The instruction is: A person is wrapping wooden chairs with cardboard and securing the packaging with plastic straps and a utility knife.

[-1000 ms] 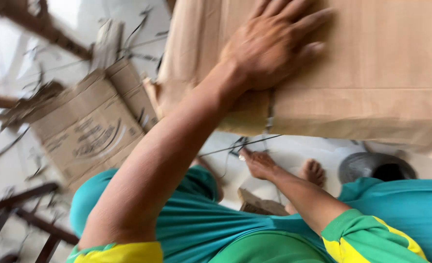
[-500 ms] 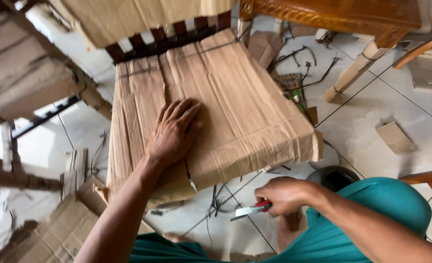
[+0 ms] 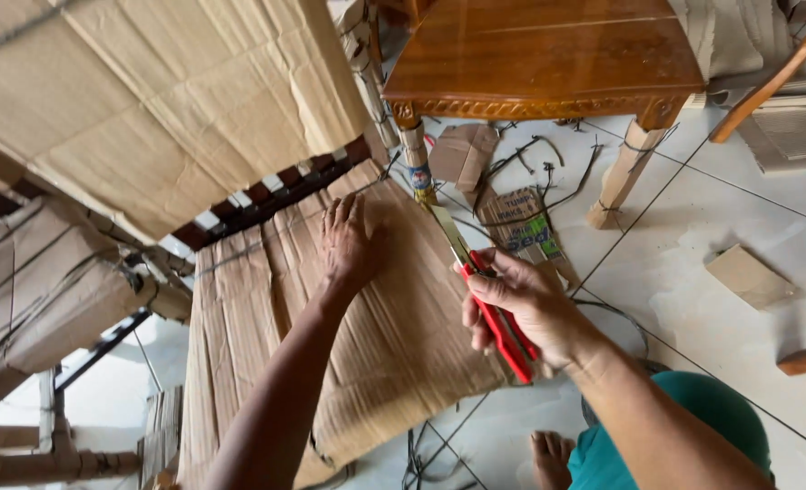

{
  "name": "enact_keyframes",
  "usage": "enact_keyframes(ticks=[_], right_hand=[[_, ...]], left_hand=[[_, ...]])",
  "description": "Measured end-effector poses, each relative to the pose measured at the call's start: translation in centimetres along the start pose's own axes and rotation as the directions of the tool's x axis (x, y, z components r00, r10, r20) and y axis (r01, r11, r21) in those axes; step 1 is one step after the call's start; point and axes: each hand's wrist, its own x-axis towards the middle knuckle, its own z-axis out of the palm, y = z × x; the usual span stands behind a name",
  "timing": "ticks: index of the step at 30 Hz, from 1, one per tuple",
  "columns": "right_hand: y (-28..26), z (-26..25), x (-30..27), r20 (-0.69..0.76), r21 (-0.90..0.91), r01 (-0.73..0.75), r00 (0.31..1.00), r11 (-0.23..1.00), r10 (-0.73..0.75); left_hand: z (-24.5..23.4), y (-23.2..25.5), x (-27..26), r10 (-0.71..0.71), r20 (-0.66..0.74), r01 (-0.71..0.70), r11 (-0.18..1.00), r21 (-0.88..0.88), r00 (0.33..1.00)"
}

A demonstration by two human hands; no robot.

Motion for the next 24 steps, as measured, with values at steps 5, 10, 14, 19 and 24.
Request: enact_keyframes(ticks=[5, 10, 14, 19, 24], right_hand=[[0.3, -0.6, 1.7, -0.197, 0.043, 0.009, 0.98, 0.999, 0.0], [-0.7, -1.4, 3.1, -0.259, 0.101, 0.007, 0.966, 0.995, 0.02], [-0.5, -1.8, 5.4, -0.244, 0.06, -0.018, 0.969, 0.998, 0.032], [-0.8, -1.2, 6.9, -0.186, 0.012, -0.014, 0.983, 1.0, 0.016], [-1.0, -1.2, 7.4, -0.231, -0.02, -0.032, 0.973, 0.999, 0.026]], left_hand=[[2.8, 1.5, 6.7, -0.053, 0.033, 0.052, 0.998, 0.039, 0.998], [7.7, -0.8, 13.0, -0.155, -0.025, 0.156, 0.981, 0.117, 0.988], [7.6, -0.7, 13.9, -0.082, -0.01, 0.083, 0.993, 0.084, 0.997], [1.6, 1.5, 12.1, -0.031, 0.165, 0.031, 1.0, 0.004, 0.986], [0.0, 1.0, 14.3, 0.086, 0.403, -0.054, 0.994, -0.09, 0.911]])
